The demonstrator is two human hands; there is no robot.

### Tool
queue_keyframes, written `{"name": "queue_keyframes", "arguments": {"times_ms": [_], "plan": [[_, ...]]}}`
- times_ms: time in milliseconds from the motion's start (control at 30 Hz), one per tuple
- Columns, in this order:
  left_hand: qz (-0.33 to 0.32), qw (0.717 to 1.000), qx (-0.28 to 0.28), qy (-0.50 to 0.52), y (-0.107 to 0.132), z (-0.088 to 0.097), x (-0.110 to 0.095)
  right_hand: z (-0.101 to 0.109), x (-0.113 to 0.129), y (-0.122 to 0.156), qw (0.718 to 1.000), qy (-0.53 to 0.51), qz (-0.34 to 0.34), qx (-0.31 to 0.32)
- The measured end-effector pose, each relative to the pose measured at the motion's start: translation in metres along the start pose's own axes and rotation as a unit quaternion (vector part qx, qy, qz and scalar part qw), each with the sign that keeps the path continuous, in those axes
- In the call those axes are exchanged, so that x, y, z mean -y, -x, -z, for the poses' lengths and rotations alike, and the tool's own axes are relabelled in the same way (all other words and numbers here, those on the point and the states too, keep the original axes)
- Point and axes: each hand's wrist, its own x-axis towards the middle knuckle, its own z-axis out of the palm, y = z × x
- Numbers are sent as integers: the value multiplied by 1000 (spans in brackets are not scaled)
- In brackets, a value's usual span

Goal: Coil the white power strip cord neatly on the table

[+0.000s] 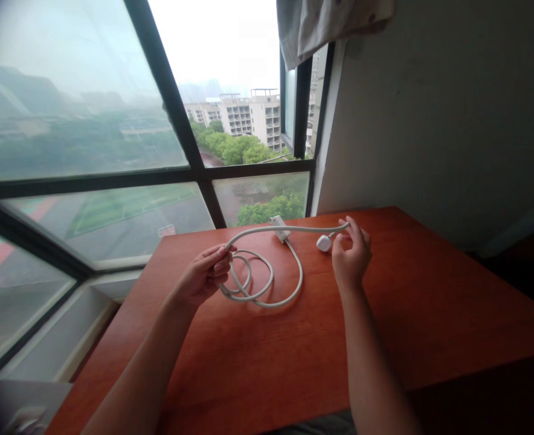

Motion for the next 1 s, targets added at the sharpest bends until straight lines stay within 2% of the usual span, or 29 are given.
{"name": "queue_keyframes", "arguments": {"times_ms": [167,300,467,633,833,1000], "plan": [[14,1000,8,16,0,3,-1,4,-1,-1,997,31,69,-18],[24,999,8,23,-1,5,0,3,-5,-1,995,45,87,-4],[33,999,2,33,-3,7,2,2,-7,-1,996,42,73,1],[34,998,-29,42,-7,12,3,0,-9,0,996,44,69,28],[30,994,-79,71,-14,26,6,-11,-11,7,994,1,27,101],[25,992,-101,74,-17,31,9,-22,-14,16,986,22,-18,167]]}}
